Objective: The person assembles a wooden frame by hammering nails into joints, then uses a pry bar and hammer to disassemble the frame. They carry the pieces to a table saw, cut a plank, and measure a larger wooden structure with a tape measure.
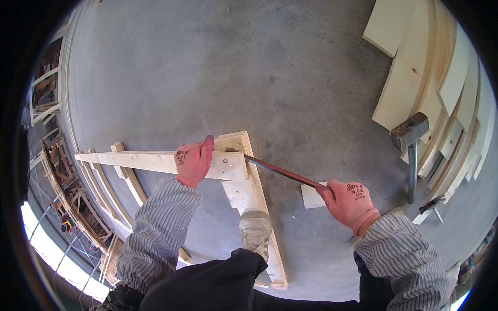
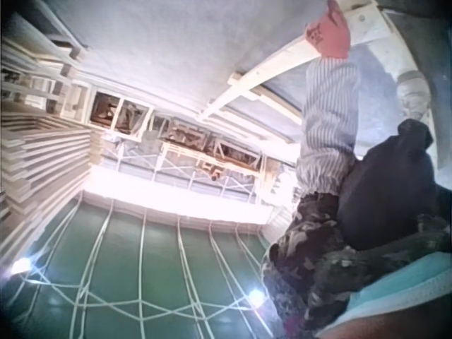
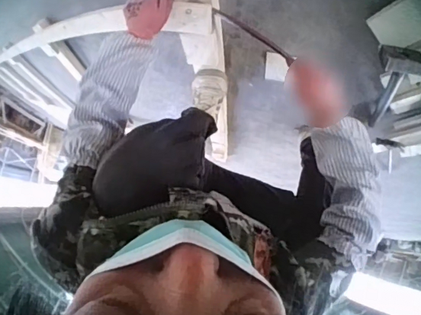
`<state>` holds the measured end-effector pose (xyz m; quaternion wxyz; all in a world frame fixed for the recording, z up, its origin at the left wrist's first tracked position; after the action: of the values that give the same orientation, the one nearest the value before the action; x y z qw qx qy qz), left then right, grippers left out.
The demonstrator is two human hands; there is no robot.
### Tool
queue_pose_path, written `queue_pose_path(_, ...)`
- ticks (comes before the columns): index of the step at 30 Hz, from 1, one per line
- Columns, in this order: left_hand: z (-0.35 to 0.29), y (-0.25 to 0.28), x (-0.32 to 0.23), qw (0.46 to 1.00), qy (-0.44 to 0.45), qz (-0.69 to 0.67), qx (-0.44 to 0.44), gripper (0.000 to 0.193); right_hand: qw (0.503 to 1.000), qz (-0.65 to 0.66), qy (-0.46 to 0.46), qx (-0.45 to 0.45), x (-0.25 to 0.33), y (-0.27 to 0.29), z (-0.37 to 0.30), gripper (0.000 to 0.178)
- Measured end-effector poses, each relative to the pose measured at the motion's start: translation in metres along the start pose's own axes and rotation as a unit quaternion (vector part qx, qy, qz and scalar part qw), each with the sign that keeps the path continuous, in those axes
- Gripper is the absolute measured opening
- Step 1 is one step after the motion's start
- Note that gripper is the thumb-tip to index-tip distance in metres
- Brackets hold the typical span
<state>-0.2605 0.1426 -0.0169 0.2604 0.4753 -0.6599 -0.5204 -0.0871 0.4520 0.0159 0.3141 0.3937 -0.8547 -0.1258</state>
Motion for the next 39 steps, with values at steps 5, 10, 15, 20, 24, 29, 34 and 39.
queue_pose_path(5, -0.002, 0.003, -0.001, 0.999, -0.023, -0.024, -0.022, 0.034, 0.997, -0.002, -0.071, 0.042, 0.017, 0.011, -0.015, 0.035)
queue_pose_path(10, -0.003, 0.002, 0.001, 0.996, -0.037, -0.042, -0.068, 0.037, 0.994, -0.053, -0.087, 0.03, 0.034, 0.019, -0.024, 0.037)
queue_pose_path(15, -0.01, 0.021, -0.002, 0.993, 0.005, -0.032, -0.117, 0.044, 0.994, -0.048, -0.069, 0.07, 0.076, 0.044, -0.058, 0.031)
queue_pose_path(20, -0.016, 0.04, -0.012, 0.994, -0.013, -0.058, -0.088, 0.038, 0.997, -0.042, -0.052, 0.033, 0.057, 0.083, -0.047, 0.029)
queue_pose_path(24, -0.013, 0.041, -0.014, 0.995, -0.052, -0.073, -0.052, 0.03, 0.994, -0.046, 0.0, -0.099, 0.012, 0.08, 0.008, 0.038)
queue_pose_path(29, -0.01, 0.037, -0.011, 0.999, -0.013, -0.037, -0.014, 0.025, 0.978, -0.082, 0.021, -0.189, -0.009, 0.074, 0.052, 0.037)
queue_pose_path(34, -0.01, 0.027, -0.01, 0.999, -0.02, -0.032, -0.03, 0.023, 0.977, -0.102, 0.037, -0.181, -0.019, 0.064, 0.071, 0.033)
queue_pose_path(39, -0.018, 0.025, -0.004, 0.994, -0.024, -0.072, -0.075, 0.022, 0.956, -0.13, 0.106, -0.24, -0.033, 0.061, 0.082, 0.021)
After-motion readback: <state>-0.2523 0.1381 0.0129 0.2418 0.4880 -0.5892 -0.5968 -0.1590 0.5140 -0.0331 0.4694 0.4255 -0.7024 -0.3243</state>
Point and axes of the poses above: each hand's wrist, its own z-axis towards the middle knuckle, its own y-axis out of the back of the hand, x = y × z, the point moved 2 cm from there along z, towards the middle knuckle, and after that the axes turned 5 degrees about -x, right-handed, at the moved point
